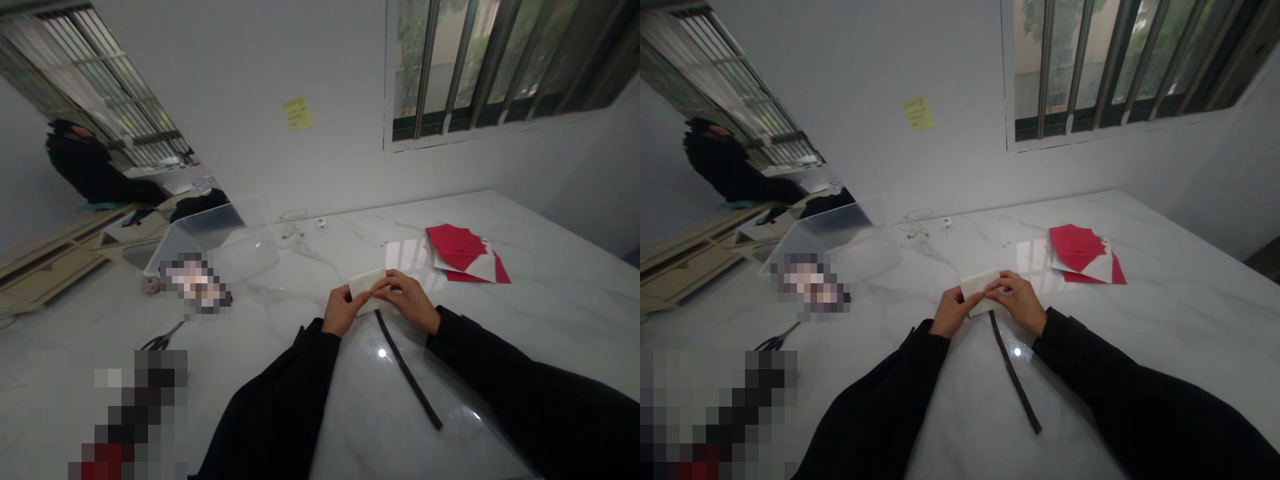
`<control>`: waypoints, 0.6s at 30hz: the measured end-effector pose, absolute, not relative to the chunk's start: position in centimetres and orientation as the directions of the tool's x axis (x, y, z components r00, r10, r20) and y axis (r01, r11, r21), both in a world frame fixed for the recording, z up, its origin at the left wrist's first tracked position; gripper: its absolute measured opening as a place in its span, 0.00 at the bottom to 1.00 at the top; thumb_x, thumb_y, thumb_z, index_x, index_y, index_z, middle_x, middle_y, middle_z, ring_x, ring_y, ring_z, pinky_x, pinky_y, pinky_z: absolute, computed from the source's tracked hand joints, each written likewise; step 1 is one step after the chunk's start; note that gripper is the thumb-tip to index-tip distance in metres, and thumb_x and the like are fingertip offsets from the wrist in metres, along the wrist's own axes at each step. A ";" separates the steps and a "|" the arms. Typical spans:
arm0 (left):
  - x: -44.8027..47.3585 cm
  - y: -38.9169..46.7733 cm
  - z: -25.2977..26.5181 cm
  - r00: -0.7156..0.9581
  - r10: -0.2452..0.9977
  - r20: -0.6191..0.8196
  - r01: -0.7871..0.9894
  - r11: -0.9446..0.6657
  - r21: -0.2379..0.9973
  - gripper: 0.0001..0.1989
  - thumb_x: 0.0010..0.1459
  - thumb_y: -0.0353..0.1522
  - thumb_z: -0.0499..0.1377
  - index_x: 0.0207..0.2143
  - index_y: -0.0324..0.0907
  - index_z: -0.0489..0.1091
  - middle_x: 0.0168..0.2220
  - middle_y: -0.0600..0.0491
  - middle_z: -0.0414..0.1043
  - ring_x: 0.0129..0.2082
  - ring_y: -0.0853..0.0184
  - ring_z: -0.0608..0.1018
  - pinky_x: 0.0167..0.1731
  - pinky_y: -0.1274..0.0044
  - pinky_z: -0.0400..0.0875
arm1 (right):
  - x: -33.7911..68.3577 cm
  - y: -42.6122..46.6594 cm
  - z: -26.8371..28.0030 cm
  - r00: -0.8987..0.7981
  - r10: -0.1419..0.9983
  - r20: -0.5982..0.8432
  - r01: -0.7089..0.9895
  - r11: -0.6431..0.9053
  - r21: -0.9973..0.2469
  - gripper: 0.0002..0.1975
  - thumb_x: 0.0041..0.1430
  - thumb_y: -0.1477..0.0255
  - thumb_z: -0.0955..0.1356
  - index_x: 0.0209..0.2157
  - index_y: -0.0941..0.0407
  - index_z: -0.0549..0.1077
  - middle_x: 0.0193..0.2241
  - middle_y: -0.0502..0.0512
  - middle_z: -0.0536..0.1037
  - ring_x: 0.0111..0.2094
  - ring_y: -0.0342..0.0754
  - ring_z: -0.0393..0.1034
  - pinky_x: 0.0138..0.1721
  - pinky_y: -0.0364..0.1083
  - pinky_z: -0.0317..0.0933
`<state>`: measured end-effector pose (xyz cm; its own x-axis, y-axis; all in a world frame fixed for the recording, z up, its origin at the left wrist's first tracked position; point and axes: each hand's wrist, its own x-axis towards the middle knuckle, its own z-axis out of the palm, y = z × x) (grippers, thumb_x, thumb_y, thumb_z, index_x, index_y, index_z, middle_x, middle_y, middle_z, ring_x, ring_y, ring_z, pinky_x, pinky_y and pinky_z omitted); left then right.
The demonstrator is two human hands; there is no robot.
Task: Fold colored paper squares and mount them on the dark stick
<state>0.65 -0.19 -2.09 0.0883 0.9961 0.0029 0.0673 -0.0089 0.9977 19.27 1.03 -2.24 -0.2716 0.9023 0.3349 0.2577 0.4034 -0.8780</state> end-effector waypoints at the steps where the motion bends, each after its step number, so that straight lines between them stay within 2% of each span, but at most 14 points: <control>1: 0.6 -0.2 -2.1 0.087 0.996 0.002 0.068 -0.008 0.998 0.23 0.47 0.42 0.69 0.40 0.34 0.78 0.38 0.45 0.81 0.36 0.59 0.80 0.38 0.72 0.73 | 19.3 1.0 -2.2 -0.261 0.903 0.342 0.262 0.407 -0.875 0.08 0.58 0.64 0.71 0.33 0.52 0.81 0.41 0.54 0.75 0.42 0.49 0.71 0.42 0.47 0.63; 10: 0.6 -0.3 -1.8 0.093 0.995 0.023 0.077 -0.030 0.997 0.23 0.47 0.43 0.69 0.40 0.34 0.78 0.38 0.45 0.81 0.36 0.58 0.80 0.38 0.71 0.73 | 19.1 1.0 -2.4 -0.234 0.914 0.330 0.232 0.382 -0.895 0.08 0.57 0.63 0.72 0.32 0.53 0.81 0.38 0.54 0.78 0.39 0.49 0.73 0.38 0.46 0.67; 18: 0.6 -0.5 -1.8 0.140 0.988 0.058 0.072 -0.069 0.995 0.23 0.51 0.44 0.67 0.42 0.35 0.78 0.40 0.46 0.81 0.38 0.58 0.80 0.38 0.72 0.73 | 19.0 0.5 -2.2 -0.247 0.952 0.179 0.118 0.213 -0.970 0.14 0.54 0.59 0.72 0.34 0.56 0.80 0.35 0.56 0.82 0.38 0.52 0.76 0.43 0.49 0.67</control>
<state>0.63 -0.49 -1.76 0.1404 0.9884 0.0581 0.0718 -0.0687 0.9951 18.99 0.48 -2.20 -0.2472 0.9522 0.1795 0.1178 0.2134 -0.9699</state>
